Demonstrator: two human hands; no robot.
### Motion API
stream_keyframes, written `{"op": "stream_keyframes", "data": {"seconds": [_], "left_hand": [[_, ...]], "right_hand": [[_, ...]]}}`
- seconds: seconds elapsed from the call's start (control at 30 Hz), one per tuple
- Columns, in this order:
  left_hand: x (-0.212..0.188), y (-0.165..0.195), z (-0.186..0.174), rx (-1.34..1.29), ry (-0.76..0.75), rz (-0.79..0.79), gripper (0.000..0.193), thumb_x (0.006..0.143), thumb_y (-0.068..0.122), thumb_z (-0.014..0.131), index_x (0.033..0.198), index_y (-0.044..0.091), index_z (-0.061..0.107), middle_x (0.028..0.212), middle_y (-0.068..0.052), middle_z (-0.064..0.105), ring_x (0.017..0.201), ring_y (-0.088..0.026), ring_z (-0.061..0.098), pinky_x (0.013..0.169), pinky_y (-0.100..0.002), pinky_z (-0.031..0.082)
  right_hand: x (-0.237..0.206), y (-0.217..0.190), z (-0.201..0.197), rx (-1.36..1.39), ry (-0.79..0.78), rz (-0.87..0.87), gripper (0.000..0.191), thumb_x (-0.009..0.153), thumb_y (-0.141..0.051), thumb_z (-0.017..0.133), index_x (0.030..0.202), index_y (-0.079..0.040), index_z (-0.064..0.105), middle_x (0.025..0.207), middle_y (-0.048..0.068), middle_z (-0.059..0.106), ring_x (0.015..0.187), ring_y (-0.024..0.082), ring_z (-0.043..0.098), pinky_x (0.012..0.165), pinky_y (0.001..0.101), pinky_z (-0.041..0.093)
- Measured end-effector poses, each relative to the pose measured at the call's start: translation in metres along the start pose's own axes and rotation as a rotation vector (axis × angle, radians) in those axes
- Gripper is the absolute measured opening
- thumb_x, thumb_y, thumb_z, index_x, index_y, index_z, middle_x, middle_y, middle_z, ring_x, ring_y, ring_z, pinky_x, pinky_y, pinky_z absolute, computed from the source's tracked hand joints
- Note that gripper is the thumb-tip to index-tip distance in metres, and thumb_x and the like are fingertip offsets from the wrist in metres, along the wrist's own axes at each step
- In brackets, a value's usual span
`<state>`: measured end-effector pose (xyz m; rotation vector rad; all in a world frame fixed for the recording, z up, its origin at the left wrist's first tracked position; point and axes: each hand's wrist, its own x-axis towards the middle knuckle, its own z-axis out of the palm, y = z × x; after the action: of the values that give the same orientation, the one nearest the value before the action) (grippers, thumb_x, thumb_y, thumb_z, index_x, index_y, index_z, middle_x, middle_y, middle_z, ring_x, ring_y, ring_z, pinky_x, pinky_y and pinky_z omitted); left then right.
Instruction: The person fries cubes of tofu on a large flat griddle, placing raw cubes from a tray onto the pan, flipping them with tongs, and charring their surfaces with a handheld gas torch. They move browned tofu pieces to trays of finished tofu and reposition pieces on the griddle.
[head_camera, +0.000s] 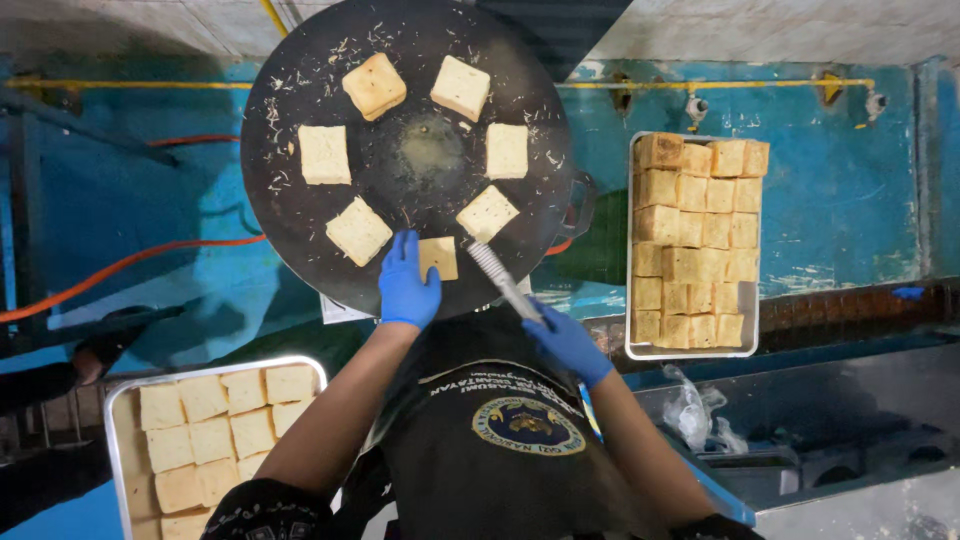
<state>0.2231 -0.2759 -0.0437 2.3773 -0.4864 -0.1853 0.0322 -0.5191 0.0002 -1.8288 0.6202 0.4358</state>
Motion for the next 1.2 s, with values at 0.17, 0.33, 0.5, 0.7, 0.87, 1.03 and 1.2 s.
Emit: {"op": "stream_keyframes", "data": {"seconds": [0.17,0.33,0.5,0.7,0.87,1.03,1.2], "left_hand": [[0.040,0.044,0.022,0.029,-0.220,0.127,0.061,0.087,0.019,0.065,0.145,0.004,0.050,0.157,-0.022,0.043,0.133,-0.041,0.050,0.111,-0.050,0.042],[0.082,0.069,0.050,0.272,-0.389,0.105,0.074,0.086,0.020,0.062,0.153,0.000,0.037,0.161,-0.021,0.032,0.143,-0.038,0.038,0.111,-0.056,0.035],[0.090,0.070,0.055,0.310,-0.460,0.043,0.081,0.083,0.021,0.060,0.155,0.001,0.029,0.163,-0.019,0.027,0.147,-0.037,0.033,0.114,-0.055,0.032],[0.091,0.061,0.050,0.138,-0.372,0.018,0.072,0.085,0.014,0.058,0.154,0.008,0.038,0.160,-0.018,0.041,0.142,-0.037,0.044,0.113,-0.050,0.037],[0.094,0.054,0.043,-0.218,-0.291,-0.130,0.077,0.087,0.009,0.054,0.161,0.013,0.032,0.139,-0.026,0.057,0.128,-0.043,0.055,0.110,-0.044,0.042],[0.098,0.051,0.040,-0.501,-0.280,-0.118,0.065,0.088,0.006,0.052,0.151,0.021,0.049,0.139,-0.022,0.061,0.130,-0.041,0.057,0.111,-0.042,0.043],[0.100,0.049,0.034,-0.073,-0.269,-0.230,0.046,0.090,0.013,0.056,0.133,0.027,0.066,0.138,-0.008,0.066,0.130,-0.034,0.060,0.109,-0.048,0.044]], "right_hand": [[0.014,0.002,-0.051,0.035,0.016,0.301,0.058,0.096,-0.047,0.060,0.141,-0.009,0.059,0.082,0.011,0.069,0.057,0.016,0.062,0.054,0.0320,0.053],[0.037,-0.024,-0.073,-0.023,-0.129,0.245,0.059,0.098,-0.051,0.056,0.135,-0.005,0.062,0.086,0.008,0.071,0.057,0.015,0.065,0.054,0.0304,0.054],[0.048,-0.054,-0.082,-0.078,-0.161,0.256,0.057,0.096,-0.049,0.054,0.139,-0.011,0.058,0.088,0.005,0.069,0.057,0.017,0.065,0.053,0.0315,0.053],[0.064,-0.046,-0.074,-0.002,-0.152,0.143,0.055,0.096,-0.043,0.060,0.135,-0.004,0.064,0.089,0.007,0.072,0.060,0.013,0.063,0.054,0.0298,0.052],[0.054,-0.029,-0.068,-0.041,0.052,0.051,0.056,0.090,-0.030,0.075,0.138,-0.007,0.060,0.090,0.012,0.072,0.063,0.018,0.059,0.057,0.0350,0.051],[0.027,-0.026,-0.074,-0.678,0.373,-0.319,0.067,0.083,-0.024,0.074,0.147,-0.020,0.053,0.104,0.021,0.070,0.080,0.037,0.069,0.066,0.0471,0.054],[0.021,-0.029,-0.060,-1.064,0.258,-0.227,0.065,0.097,-0.019,0.068,0.157,-0.028,0.042,0.109,0.015,0.068,0.090,0.036,0.069,0.075,0.0486,0.056]]}}
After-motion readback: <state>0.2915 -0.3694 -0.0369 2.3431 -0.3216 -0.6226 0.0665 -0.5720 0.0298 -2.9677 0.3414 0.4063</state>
